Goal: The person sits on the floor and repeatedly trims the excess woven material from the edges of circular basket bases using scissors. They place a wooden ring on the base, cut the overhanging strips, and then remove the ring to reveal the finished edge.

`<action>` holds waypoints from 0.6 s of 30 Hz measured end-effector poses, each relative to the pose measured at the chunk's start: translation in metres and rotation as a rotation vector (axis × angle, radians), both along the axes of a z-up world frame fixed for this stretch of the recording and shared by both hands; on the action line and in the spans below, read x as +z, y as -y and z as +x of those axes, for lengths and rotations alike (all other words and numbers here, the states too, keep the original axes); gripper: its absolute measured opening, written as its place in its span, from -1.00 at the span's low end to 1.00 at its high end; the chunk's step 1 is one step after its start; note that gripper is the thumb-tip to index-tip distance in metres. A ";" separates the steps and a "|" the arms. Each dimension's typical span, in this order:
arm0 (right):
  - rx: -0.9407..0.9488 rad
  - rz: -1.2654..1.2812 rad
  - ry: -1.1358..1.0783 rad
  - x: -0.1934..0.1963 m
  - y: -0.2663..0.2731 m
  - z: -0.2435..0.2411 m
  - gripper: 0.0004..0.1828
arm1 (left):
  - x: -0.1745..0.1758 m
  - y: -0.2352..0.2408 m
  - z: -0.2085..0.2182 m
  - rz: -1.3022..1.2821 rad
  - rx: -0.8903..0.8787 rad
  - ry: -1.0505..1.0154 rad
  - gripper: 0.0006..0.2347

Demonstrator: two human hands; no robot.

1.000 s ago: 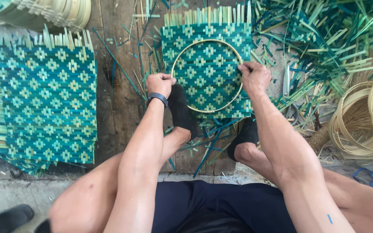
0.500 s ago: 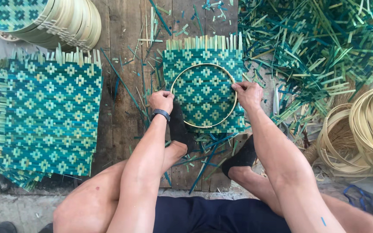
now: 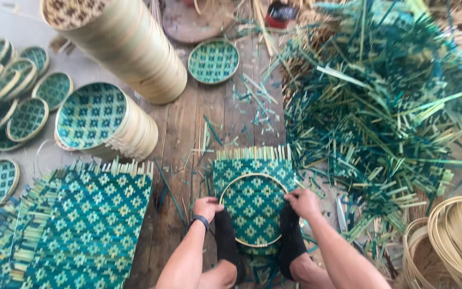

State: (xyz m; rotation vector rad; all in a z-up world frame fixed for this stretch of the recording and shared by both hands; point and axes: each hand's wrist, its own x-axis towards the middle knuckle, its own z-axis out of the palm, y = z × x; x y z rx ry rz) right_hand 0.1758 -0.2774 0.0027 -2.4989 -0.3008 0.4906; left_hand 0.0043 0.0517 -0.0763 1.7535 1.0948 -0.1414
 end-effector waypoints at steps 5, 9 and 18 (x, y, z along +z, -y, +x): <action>0.629 -0.071 -0.024 0.075 -0.052 -0.079 -0.16 | 0.045 0.011 0.034 0.410 -0.300 0.007 -0.63; 0.910 -0.124 0.354 0.068 -0.070 -0.146 -0.01 | 0.070 0.040 0.075 0.639 -0.469 0.326 -0.75; 0.789 -0.001 0.528 -0.010 -0.068 -0.157 -0.17 | 0.065 0.047 0.096 0.522 -0.365 0.187 -0.80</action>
